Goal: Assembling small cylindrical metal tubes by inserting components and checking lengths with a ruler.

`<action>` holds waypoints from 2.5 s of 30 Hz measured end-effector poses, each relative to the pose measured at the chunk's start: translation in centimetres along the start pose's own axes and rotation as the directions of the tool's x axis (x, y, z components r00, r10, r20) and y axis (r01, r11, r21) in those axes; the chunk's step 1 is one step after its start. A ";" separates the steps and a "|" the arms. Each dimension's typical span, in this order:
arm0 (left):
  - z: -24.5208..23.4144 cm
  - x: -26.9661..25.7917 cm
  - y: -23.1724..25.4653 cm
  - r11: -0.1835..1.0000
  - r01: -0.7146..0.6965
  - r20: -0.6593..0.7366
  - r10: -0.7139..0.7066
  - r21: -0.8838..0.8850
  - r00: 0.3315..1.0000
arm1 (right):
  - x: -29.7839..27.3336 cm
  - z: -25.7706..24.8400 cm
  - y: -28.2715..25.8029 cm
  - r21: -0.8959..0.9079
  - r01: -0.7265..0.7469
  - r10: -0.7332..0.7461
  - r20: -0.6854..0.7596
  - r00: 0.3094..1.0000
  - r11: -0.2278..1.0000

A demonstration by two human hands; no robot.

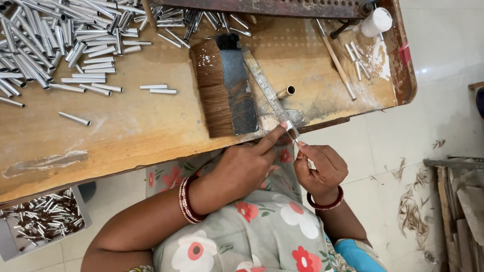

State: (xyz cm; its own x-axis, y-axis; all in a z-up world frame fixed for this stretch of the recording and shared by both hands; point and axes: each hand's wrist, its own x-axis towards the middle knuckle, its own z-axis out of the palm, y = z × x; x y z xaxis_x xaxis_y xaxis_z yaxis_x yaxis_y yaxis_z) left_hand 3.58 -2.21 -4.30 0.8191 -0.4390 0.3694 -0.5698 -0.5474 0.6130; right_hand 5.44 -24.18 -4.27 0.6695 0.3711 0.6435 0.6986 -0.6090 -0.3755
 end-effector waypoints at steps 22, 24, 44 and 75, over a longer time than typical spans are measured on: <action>-7.8 -3.4 -0.7 0.976 0.161 -0.660 -0.220 -0.150 0.718 | 21.1 1.3 -1.2 -0.265 0.229 -0.179 0.202 0.963 0.936; -8.4 -3.5 -1.1 0.971 0.238 -0.588 -0.213 -0.036 0.780 | 24.2 0.4 -4.7 -0.463 0.446 -0.523 -0.045 0.851 0.766; -6.2 -4.9 -1.8 0.899 0.009 -0.715 -0.355 -0.438 0.602 | 9.6 4.6 -7.4 0.109 0.160 -0.184 0.261 0.948 0.981; -8.9 -3.4 0.7 0.973 0.159 -0.569 -0.227 -0.167 0.791 | 5.4 5.3 -3.6 -0.347 0.365 -0.420 -0.094 0.903 0.864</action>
State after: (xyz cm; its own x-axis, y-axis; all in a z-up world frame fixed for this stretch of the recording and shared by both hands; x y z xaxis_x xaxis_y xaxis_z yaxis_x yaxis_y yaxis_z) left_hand 0.98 5.26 1.12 0.8147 0.1823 0.5505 -0.4133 -0.4833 0.7717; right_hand 7.86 -16.28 -2.97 0.2871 0.5245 0.8015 0.7603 -0.6338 0.1424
